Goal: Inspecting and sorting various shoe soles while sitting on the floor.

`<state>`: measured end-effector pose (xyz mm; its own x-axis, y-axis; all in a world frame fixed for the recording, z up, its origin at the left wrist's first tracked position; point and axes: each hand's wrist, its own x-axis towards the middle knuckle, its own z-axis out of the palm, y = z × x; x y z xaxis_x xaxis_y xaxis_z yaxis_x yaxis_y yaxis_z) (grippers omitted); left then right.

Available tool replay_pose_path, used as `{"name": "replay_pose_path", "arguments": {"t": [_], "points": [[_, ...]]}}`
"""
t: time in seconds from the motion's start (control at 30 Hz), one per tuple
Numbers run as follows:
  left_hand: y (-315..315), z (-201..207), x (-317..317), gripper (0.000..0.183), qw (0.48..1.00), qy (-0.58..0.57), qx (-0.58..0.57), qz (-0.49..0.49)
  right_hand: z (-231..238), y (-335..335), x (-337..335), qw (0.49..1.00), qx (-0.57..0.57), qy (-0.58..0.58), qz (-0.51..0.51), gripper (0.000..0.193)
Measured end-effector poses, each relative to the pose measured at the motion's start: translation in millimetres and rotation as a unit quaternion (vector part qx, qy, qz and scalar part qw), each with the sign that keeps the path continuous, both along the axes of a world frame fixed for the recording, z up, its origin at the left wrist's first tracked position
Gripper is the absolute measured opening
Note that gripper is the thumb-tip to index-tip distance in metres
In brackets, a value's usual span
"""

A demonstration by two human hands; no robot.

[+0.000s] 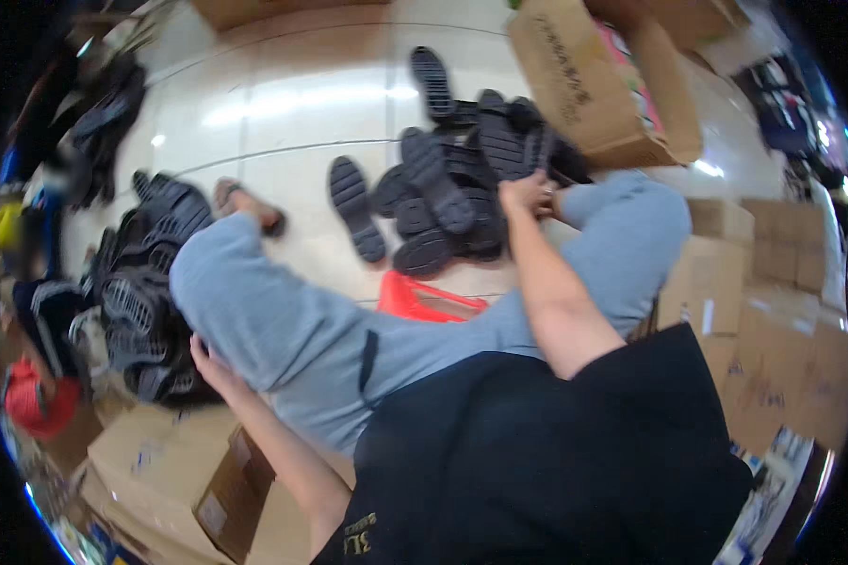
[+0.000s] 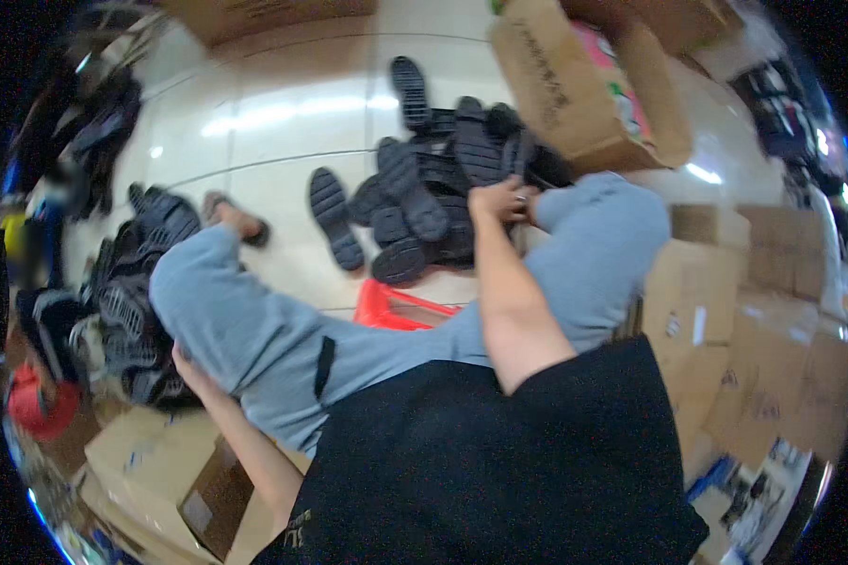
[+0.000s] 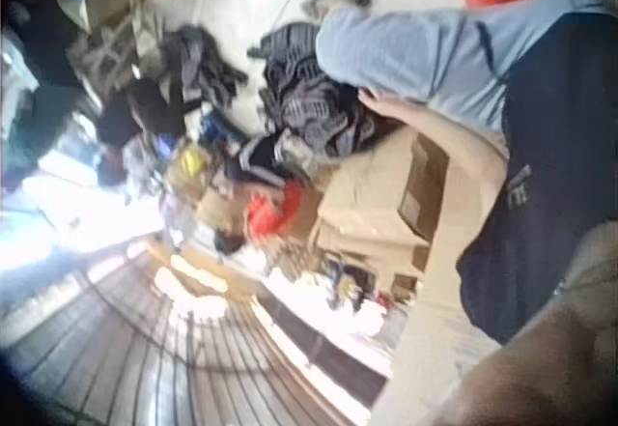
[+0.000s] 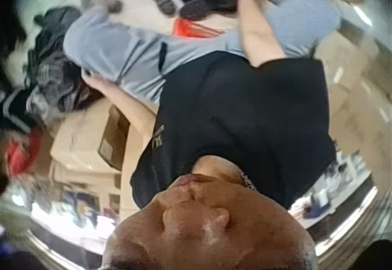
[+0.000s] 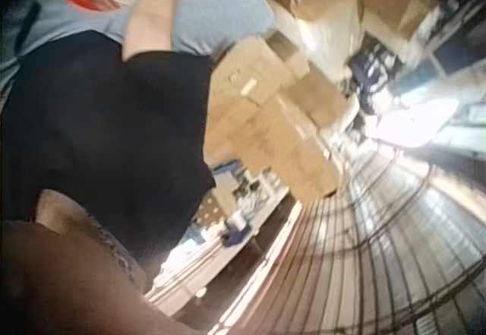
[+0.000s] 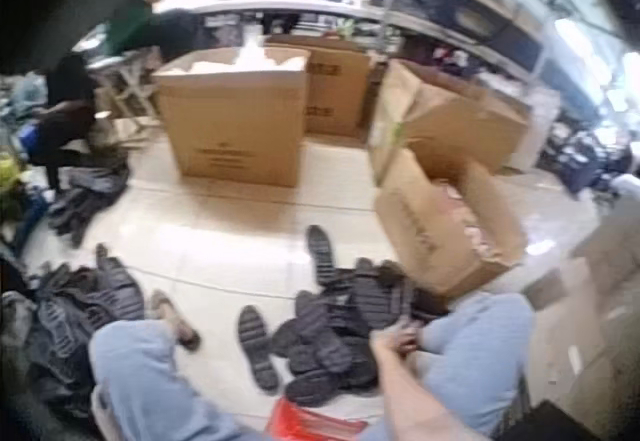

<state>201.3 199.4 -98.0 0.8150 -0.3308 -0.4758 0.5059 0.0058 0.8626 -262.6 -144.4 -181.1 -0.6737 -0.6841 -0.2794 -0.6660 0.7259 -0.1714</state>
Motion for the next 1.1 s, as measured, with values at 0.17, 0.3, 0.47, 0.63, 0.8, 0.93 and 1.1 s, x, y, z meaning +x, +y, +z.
{"name": "replay_pose_path", "arguments": {"t": [0.17,0.3,0.47,0.63,0.8,0.93,1.1], "points": [[-50,46,-40,0.043,0.992,0.124,-0.026,0.006,-35,6,-71,0.991,-0.036,0.124,0.02,0.049],[-57,84,-38,0.045,0.996,-0.082,-0.032,-0.008,-22,-19,-81,0.996,0.019,0.08,-0.027,0.037],[-76,152,-74,0.034,0.963,-0.269,-0.001,0.004,62,-43,-47,0.984,-0.116,-0.079,0.109,0.037],[-135,169,-132,0.031,0.844,-0.51,0.044,-0.16,176,-51,-29,0.876,-0.144,-0.03,0.46,0.049],[-170,176,-152,0.057,0.761,-0.541,0.036,-0.356,268,-12,37,0.742,-0.256,-0.104,0.611,0.035],[-182,163,-141,0.086,0.758,-0.387,-0.016,-0.525,311,20,72,0.659,-0.298,-0.156,0.673,0.03],[-163,141,-181,0.089,0.705,-0.162,-0.036,-0.689,289,19,97,0.614,-0.357,-0.247,0.659,0.038]]}}
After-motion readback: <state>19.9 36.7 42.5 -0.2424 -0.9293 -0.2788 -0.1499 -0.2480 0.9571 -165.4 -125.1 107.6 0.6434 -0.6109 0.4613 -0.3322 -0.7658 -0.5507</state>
